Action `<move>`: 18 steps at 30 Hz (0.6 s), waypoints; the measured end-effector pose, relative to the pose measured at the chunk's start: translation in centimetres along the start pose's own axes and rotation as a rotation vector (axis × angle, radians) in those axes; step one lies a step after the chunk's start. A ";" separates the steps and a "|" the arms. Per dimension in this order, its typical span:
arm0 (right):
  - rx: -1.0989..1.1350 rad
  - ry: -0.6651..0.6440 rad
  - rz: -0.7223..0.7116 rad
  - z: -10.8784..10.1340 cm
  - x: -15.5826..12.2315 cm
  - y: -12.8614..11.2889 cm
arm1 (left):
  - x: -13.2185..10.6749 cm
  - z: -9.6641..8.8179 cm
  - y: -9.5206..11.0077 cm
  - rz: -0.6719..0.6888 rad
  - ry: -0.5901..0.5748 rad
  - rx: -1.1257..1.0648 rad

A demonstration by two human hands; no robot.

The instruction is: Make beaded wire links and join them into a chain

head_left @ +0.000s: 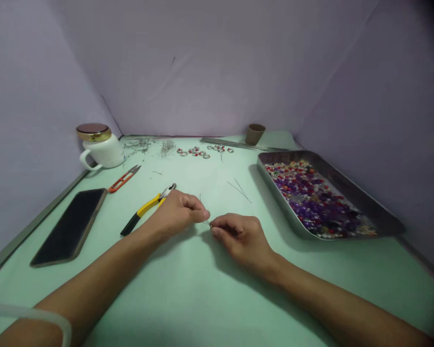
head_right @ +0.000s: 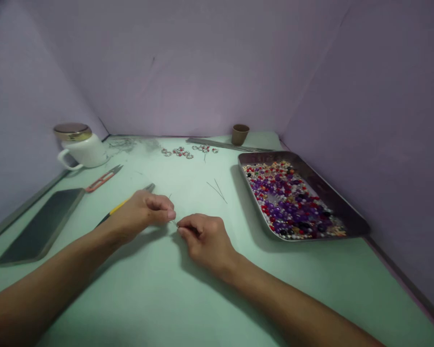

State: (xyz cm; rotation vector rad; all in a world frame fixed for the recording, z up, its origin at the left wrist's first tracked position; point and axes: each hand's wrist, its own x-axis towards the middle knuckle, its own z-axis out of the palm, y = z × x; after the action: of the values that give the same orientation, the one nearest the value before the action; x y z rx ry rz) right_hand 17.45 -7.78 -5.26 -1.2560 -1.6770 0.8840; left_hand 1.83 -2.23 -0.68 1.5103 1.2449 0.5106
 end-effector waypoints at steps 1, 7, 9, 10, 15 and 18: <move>0.072 -0.011 0.068 0.1 0.1 -0.1 | 0.0 0.0 -0.1 0.046 -0.018 -0.054; 0.662 -0.124 0.498 0.1 0.9 -0.3 | 0.2 -0.5 -0.7 0.262 -0.178 -0.257; 0.786 -0.150 0.538 0.1 1.0 -0.2 | 0.2 -0.9 -0.6 0.315 -0.231 -0.219; 0.842 -0.165 0.551 0.0 1.0 -0.2 | 0.1 -1.1 -0.6 0.346 -0.260 -0.180; 0.998 -0.159 0.583 0.0 1.0 0.2 | 0.1 -2.2 0.0 0.410 -0.232 -0.155; 0.991 -0.024 0.563 0.0 1.1 0.5 | 0.4 -2.2 -0.1 0.347 -0.093 -0.264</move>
State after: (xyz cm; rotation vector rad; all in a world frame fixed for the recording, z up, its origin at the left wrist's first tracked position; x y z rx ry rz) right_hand 17.46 -6.56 -5.53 -0.9708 -0.6550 1.7716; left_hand 0.11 -0.88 -0.11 1.5080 0.8087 0.7900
